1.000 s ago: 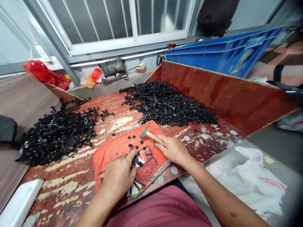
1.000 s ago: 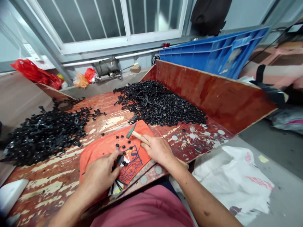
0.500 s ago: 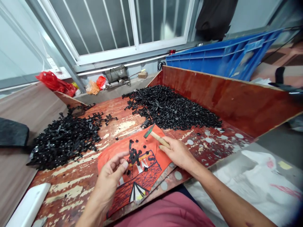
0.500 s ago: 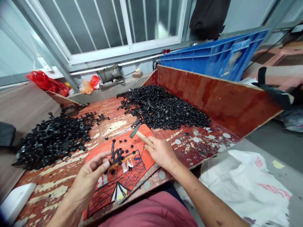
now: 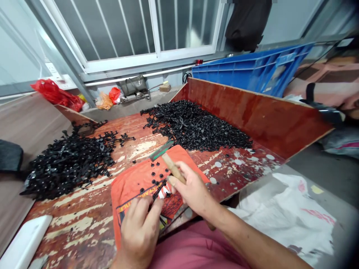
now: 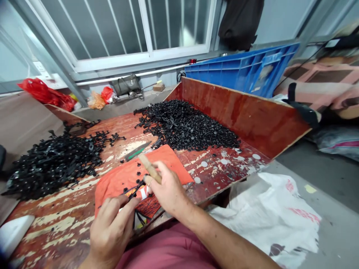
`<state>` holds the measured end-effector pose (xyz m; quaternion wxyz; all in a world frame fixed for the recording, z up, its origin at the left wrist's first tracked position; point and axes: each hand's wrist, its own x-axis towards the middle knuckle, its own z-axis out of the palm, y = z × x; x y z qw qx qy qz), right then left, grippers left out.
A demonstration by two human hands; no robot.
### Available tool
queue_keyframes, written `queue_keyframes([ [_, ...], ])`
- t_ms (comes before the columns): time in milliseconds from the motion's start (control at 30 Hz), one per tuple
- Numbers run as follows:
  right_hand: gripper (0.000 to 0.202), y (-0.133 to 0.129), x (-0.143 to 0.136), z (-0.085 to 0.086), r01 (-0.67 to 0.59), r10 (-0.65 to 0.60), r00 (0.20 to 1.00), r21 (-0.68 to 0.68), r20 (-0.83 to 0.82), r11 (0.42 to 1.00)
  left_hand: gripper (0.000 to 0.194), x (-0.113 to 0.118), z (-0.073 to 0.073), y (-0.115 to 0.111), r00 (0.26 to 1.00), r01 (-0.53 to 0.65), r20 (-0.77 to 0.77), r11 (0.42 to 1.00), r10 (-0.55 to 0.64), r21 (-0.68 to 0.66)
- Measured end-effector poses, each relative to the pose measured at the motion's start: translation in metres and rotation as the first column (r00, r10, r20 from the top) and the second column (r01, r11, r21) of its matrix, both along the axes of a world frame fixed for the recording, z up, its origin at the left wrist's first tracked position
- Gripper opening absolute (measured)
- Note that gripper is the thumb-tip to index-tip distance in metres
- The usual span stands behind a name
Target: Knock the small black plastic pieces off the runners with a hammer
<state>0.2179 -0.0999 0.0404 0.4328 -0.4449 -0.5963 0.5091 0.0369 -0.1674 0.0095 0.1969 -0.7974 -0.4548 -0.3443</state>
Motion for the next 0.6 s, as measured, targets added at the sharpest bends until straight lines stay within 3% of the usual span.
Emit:
queue_keyframes([
  [67,0.025,0.0015,0.0002,-0.0031,-0.015,0.012,0.999,-0.055,-0.052,0.998,0.03,-0.003,-0.0032,-0.0025,0.999,0.038,0.003,0.999,-0.038,0.032],
  [167,0.024,0.0007,-0.0028,-0.0039,-0.096,0.086,0.991,-0.1,-0.104,0.99,0.031,-0.0012,-0.0056,-0.0028,0.993,0.12,-0.013,0.992,-0.119,0.036],
  [300,0.014,-0.0029,-0.007,-0.0038,-0.052,0.052,0.999,-0.003,0.007,0.999,0.026,0.0063,-0.0041,-0.0013,0.994,0.113,-0.003,0.994,-0.113,-0.004],
  [400,0.024,-0.0003,-0.0034,-0.0057,0.007,-0.013,0.998,0.088,0.069,0.996,0.03,0.0039,-0.0022,-0.0022,0.995,0.099,0.01,0.995,-0.099,0.031],
  [533,0.019,0.0007,0.0023,-0.003,-0.009,0.008,0.999,0.019,0.039,1.0,0.035,-0.0004,-0.004,-0.0049,0.99,0.142,0.002,0.987,-0.143,0.082],
  [600,0.02,-0.0051,0.002,0.0031,-0.009,0.004,0.997,0.063,0.075,0.998,0.032,0.002,-0.0059,-0.0052,0.986,0.164,-0.012,0.983,-0.164,0.088],
])
